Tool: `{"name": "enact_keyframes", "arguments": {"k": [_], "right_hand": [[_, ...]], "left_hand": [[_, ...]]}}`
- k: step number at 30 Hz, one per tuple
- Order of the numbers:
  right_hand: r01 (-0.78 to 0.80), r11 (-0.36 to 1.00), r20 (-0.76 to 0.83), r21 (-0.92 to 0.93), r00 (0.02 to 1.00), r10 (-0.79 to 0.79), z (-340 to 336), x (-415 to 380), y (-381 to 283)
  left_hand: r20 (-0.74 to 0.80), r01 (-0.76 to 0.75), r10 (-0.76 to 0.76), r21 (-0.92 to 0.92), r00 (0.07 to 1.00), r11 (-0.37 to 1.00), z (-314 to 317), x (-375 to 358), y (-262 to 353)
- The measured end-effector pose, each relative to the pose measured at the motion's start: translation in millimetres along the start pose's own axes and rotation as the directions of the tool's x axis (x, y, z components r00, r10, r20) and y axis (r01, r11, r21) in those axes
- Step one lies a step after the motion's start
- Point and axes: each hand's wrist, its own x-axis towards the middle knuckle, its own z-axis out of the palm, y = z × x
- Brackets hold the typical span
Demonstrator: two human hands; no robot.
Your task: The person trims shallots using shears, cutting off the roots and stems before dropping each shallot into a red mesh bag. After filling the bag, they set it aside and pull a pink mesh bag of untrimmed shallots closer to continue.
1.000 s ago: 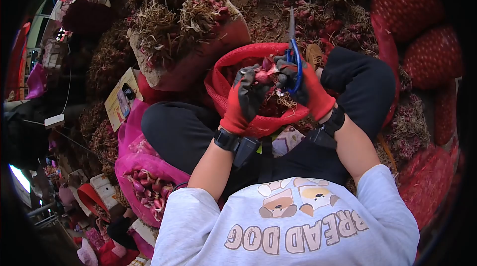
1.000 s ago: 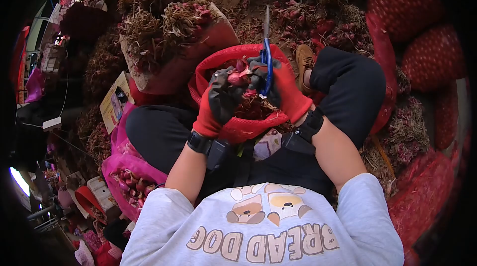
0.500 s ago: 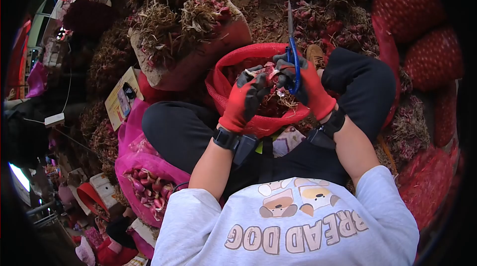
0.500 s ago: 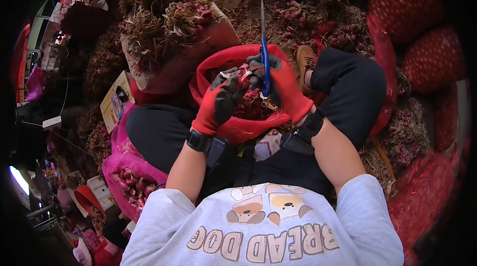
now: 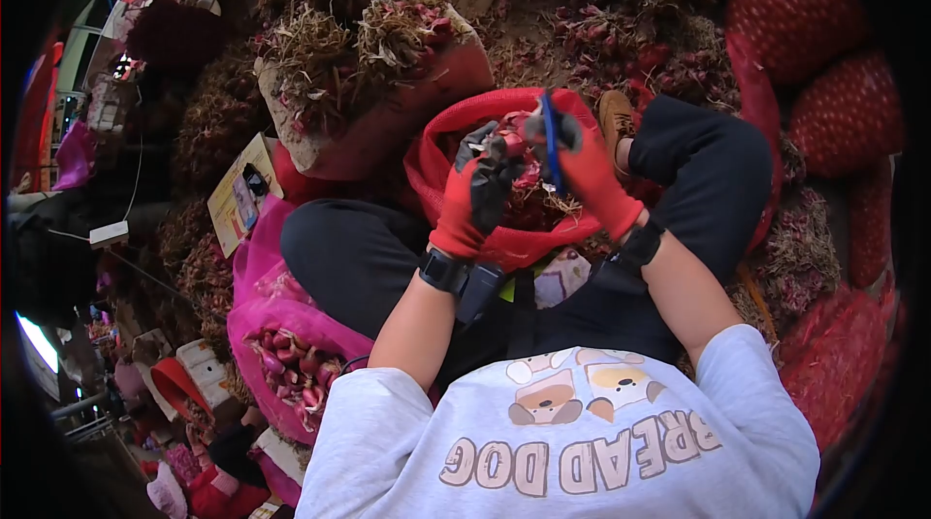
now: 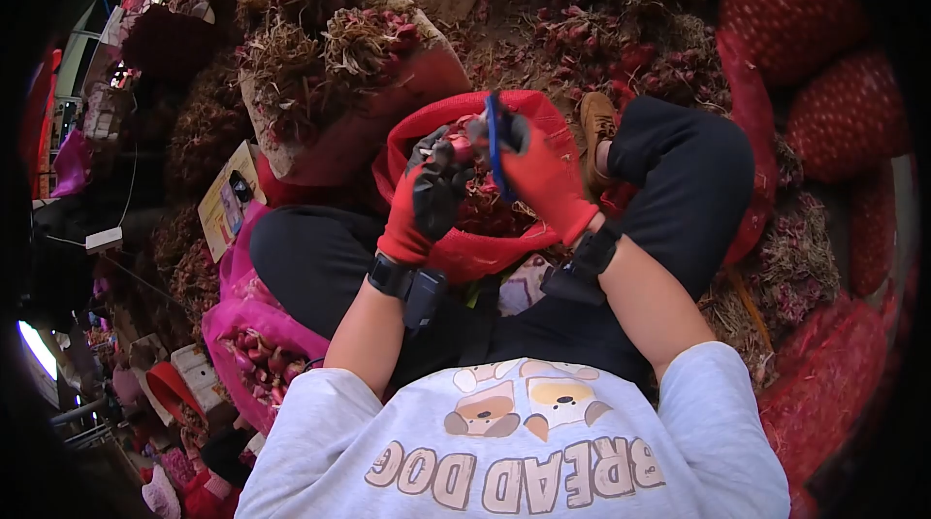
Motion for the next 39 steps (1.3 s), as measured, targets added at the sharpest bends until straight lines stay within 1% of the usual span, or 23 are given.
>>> {"name": "enact_keyframes", "arguments": {"k": [3,4,5,6,8,10,11,12,13,14,16,17,18,19,20,22,23,25,27,31,34,37,39], "right_hand": [[0.031,0.984,0.008,-0.177,1.0,-0.03,10,-3,4],[0.007,0.98,0.003,-0.198,1.0,-0.006,11,-4,5],[0.054,0.966,0.0,-0.254,0.998,-0.056,10,-3,11],[0.1,0.946,0.0,-0.309,0.994,-0.105,10,-3,14],[0.145,0.917,0.003,-0.372,0.988,-0.155,10,-4,18],[0.142,0.911,-0.004,-0.387,0.988,-0.155,19,-11,-1],[0.168,0.883,-0.008,-0.439,0.982,-0.19,21,-12,0],[0.192,0.851,-0.01,-0.489,0.974,-0.226,23,-13,2],[0.216,0.815,-0.01,-0.538,0.965,-0.262,23,-13,3],[0.254,0.764,0.01,-0.593,0.951,-0.309,24,-14,2],[0.324,0.647,0.061,-0.69,0.917,-0.394,24,-16,-2],[0.279,0.71,0.034,-0.647,0.94,-0.339,24,-14,-1],[0.231,0.766,0.012,-0.599,0.96,-0.28,25,-12,1],[0.179,0.817,-0.006,-0.548,0.976,-0.217,25,-9,2],[0.124,0.901,-0.001,-0.416,0.991,-0.136,24,-6,2],[-0.014,0.991,0.042,-0.135,0.999,0.019,19,-3,-2],[-0.018,0.994,0.045,-0.107,0.999,0.022,19,-3,-6],[-0.028,0.999,0.05,-0.047,0.998,0.031,20,-4,-11],[-0.019,0.997,0.031,-0.071,0.999,0.021,20,-2,1],[-0.051,0.985,0.007,0.164,0.999,0.051,26,-4,16],[0.01,0.999,0.015,0.032,1.0,-0.011,23,-5,11],[-0.021,0.999,-0.009,0.034,1.0,0.021,23,-3,13],[-0.068,0.989,0.01,0.128,0.998,0.067,25,-2,9]], "left_hand": [[0.194,-0.005,-0.002,0.039,0.981,0.999,-4,0,-10],[0.196,-0.222,0.144,0.469,0.97,0.855,-4,1,-12],[0.262,-0.369,0.273,0.788,0.926,0.494,-5,2,-14],[0.376,-0.404,0.347,0.915,0.859,0.008,-6,2,-16],[0.273,-0.368,0.31,0.877,0.911,0.308,-21,3,-29],[0.077,-0.171,0.158,0.638,0.984,0.751,-17,2,-30],[-0.021,0.02,-0.013,0.35,1.0,0.937,-15,2,-30],[-0.055,0.207,-0.207,0.008,0.977,0.978,-7,1,-27],[-0.068,-0.065,0.09,0.304,0.994,0.95,7,-2,-29],[0.007,-0.31,0.371,0.566,0.929,0.764,25,-7,-35],[-0.081,-0.297,0.405,0.553,0.911,0.778,38,-9,-30],[-0.241,-0.067,0.128,0.246,0.962,0.967,37,-7,-21],[-0.294,0.163,-0.19,-0.113,0.937,0.98,35,-5,-14],[-0.27,0.189,-0.104,0.31,0.957,0.932,22,-2,-12],[-0.211,0.174,-0.038,0.678,0.977,0.714,2,2,-15],[0.044,-0.085,0.161,0.963,0.986,0.256,-7,2,-16],[0.23,-0.273,0.302,0.956,0.925,0.111,-9,-1,-19],[0.421,-0.427,0.404,0.901,0.812,-0.08,-6,-3,-19],[0.434,-0.422,0.401,0.898,0.807,-0.124,-2,-4,-17],[0.228,-0.299,0.341,0.938,0.912,0.173,-14,-2,-25],[0.114,-0.219,0.286,0.904,0.952,0.368,-10,-3,-24],[0.096,-0.221,0.259,0.831,0.961,0.511,-5,-2,-20],[-0.044,-0.085,0.178,0.752,0.983,0.654,1,1,-17]]}}
